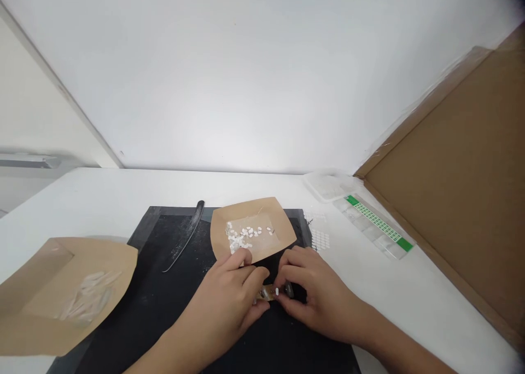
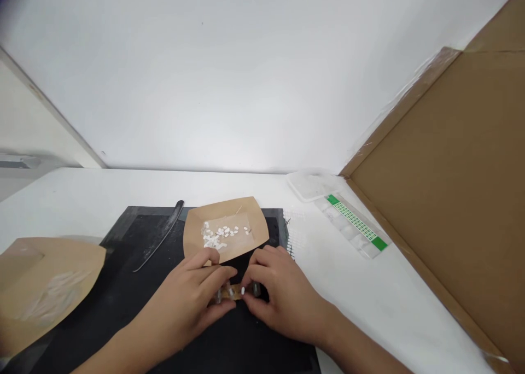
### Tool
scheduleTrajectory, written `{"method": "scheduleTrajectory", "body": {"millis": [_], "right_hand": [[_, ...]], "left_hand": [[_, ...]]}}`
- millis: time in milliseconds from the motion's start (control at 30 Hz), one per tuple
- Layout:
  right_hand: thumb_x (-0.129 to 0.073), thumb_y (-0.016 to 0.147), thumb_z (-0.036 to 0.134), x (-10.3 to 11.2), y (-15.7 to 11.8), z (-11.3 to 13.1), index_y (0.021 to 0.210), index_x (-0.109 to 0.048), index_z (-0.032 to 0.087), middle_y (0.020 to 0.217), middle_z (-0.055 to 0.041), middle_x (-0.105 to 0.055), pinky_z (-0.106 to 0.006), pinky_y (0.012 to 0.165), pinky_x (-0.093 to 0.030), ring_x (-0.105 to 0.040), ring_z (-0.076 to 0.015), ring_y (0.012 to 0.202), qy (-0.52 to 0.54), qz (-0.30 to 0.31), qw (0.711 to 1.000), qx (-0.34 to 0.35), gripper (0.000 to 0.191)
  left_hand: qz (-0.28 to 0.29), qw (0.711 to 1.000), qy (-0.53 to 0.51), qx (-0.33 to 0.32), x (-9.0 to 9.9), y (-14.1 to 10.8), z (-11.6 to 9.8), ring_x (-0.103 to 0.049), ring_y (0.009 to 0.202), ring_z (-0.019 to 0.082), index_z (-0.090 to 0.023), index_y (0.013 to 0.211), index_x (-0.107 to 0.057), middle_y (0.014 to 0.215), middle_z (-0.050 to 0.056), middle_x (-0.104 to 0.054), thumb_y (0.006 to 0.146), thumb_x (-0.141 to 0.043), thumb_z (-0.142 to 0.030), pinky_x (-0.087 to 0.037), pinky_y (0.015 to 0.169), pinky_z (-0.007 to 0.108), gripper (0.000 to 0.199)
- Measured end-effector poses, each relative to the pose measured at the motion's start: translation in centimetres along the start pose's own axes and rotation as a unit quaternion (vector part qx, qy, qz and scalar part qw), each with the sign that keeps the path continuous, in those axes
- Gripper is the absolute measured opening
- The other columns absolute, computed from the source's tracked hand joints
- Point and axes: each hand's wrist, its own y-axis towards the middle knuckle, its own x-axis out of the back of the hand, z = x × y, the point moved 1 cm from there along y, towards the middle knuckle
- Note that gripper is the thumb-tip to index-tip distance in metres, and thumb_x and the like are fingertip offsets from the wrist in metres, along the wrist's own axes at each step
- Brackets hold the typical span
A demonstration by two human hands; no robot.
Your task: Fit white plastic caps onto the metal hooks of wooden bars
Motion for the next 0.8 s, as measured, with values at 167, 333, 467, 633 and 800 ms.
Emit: {"method": "scheduleTrajectory", "body": {"millis": [167,333,467,633,800], "right_hand": [[-0.076,0.084,0.007,0.1,0.2,0.3,0.090,-0.069,0.024,0.096,0.0004,-0.068,-0.035,0.082,-0.047,-0.064,-0.0197,0.091,0.040,-0.007,0.999,0.015,0.020],[-0.072,0.089,0.007,0.9,0.2,0.7,0.093,-0.068,0.025,0.103,-0.0021,-0.071,-0.036,0.090,-0.055,-0.068,-0.0211,0.103,0.098,-0.036,0.994,0.031,0.018],[-0.069,0.091,0.006,1.8,0.2,0.7,0.101,-0.067,0.027,0.110,-0.0028,-0.076,-0.042,0.105,-0.055,-0.068,-0.0241,0.120,0.110,-0.121,0.984,0.071,0.023],[-0.067,0.091,0.004,2.0,0.0,0.6,0.104,-0.065,0.028,0.109,-0.0010,-0.078,-0.032,0.085,-0.060,-0.074,-0.0188,0.101,0.134,-0.146,0.976,0.092,0.027],[-0.071,0.091,0.007,1.5,-0.1,1.0,0.104,-0.068,0.027,0.102,-0.0018,-0.078,-0.027,0.070,-0.056,-0.073,-0.0167,0.088,0.124,-0.133,0.977,0.109,0.024]], "left_hand": [[0.004,1.000,0.004,0.000,0.0,0.0,0.0,-0.064,0.106,0.032,-0.020,0.117,-0.066,0.097,0.005,-0.073,0.087,-0.087,-0.018,-0.058,0.085,0.047,0.036],[0.011,1.000,0.011,-0.002,0.2,0.1,-0.1,-0.065,0.103,0.031,-0.019,0.118,-0.065,0.100,0.006,-0.073,0.087,-0.087,-0.018,-0.058,0.085,0.047,0.038],[0.018,1.000,0.019,-0.007,0.2,0.1,-0.1,-0.063,0.109,0.032,-0.019,0.121,-0.065,0.107,0.008,-0.074,0.085,-0.088,-0.018,-0.058,0.090,0.050,0.043],[-0.016,1.000,0.007,-0.023,0.3,-0.1,-0.3,-0.061,0.116,0.037,-0.019,0.119,-0.067,0.107,0.009,-0.073,0.081,-0.093,-0.039,-0.055,0.098,0.057,0.051],[-0.123,0.988,-0.054,-0.078,1.6,0.1,-1.3,-0.063,0.099,0.030,-0.018,0.116,-0.068,0.101,0.010,-0.073,0.091,-0.082,-0.034,-0.057,0.093,0.050,0.033]]}}
